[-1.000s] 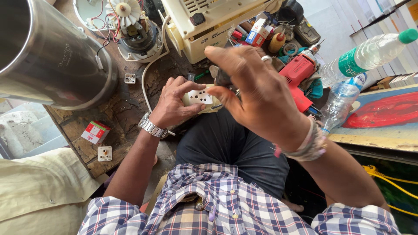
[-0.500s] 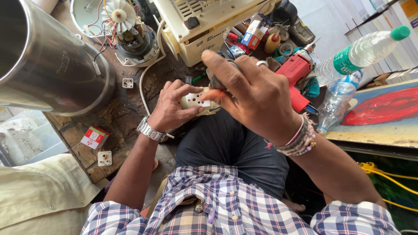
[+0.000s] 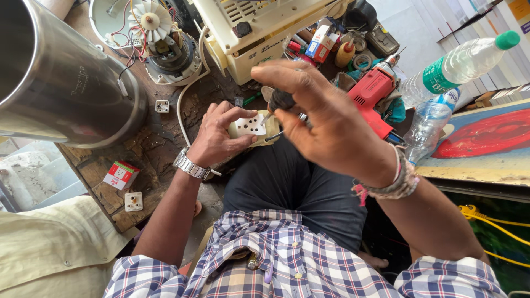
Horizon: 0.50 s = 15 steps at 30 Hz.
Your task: The person uses a red heat gun to apply heat to a white electrical socket, then uses a screwdriver to tighten the internal terminals. The person handles wires and the socket throughout the clip.
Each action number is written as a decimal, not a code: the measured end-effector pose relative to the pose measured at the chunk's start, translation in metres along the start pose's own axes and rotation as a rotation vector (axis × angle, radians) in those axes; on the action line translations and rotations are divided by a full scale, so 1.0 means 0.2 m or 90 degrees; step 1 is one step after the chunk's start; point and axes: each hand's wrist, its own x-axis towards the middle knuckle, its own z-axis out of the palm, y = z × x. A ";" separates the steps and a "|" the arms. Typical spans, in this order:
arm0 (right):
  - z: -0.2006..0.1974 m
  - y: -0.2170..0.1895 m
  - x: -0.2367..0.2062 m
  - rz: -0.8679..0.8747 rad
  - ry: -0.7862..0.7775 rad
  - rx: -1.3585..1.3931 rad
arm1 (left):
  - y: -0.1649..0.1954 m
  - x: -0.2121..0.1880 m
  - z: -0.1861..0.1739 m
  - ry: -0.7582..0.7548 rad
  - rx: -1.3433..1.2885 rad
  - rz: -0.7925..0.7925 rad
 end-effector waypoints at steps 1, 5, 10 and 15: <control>0.00 0.00 0.00 0.027 -0.007 0.007 | 0.00 0.00 0.00 0.001 0.000 -0.001; 0.01 -0.01 -0.01 0.150 -0.077 -0.255 | 0.00 0.00 0.00 0.003 -0.006 0.005; 0.01 0.00 -0.01 -0.002 0.000 -0.017 | -0.01 0.01 0.01 0.000 -0.001 0.002; 0.06 0.03 -0.04 0.077 -0.069 -0.251 | -0.01 0.01 0.01 -0.002 0.006 0.002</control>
